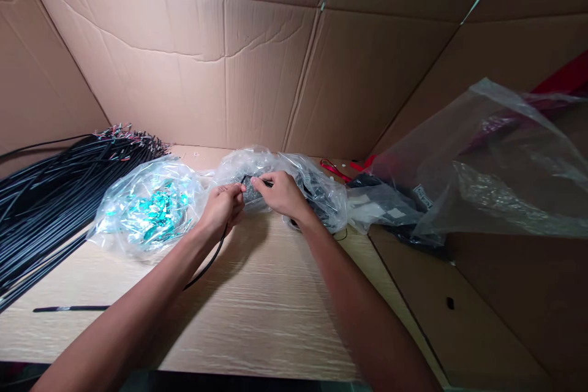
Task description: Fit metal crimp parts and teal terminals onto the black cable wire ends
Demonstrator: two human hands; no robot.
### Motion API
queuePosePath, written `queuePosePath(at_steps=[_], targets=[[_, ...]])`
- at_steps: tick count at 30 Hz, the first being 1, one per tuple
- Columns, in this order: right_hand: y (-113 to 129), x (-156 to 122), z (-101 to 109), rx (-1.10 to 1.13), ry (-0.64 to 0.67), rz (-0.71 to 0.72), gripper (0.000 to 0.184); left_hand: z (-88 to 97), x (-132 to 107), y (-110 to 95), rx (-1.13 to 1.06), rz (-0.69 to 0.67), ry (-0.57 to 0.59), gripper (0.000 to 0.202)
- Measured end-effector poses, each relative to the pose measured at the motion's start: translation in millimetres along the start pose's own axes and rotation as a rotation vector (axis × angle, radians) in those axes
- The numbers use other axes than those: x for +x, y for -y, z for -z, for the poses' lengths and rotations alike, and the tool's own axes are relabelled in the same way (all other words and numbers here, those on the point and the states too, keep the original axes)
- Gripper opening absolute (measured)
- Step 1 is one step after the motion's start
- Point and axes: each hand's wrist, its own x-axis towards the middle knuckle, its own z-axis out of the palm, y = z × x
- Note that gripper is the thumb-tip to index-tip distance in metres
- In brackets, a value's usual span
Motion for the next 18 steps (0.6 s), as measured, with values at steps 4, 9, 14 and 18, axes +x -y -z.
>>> queuePosePath(at_steps=[4, 9, 14, 18], targets=[[5.0, 6.0, 12.9, -0.093, 0.057, -0.069, 0.071, -7.0, 0.8, -1.8, -0.029, 0.003, -0.024, 0.013], [4.7, 8.3, 13.2, -0.086, 0.098, -0.062, 0.067, -5.0, 2.5, 4.5, -0.013, 0.006, -0.062, 0.005], [4.0, 11.8, 10.6, -0.071, 0.112, -0.058, 0.065, -3.2, 4.9, 7.7, -0.033, 0.006, -0.051, 0.007], [3.0, 12.0, 11.5, -0.076, 0.082, -0.089, 0.066, -0.8, 1.3, 9.2, 0.022, 0.020, -0.013, 0.019]])
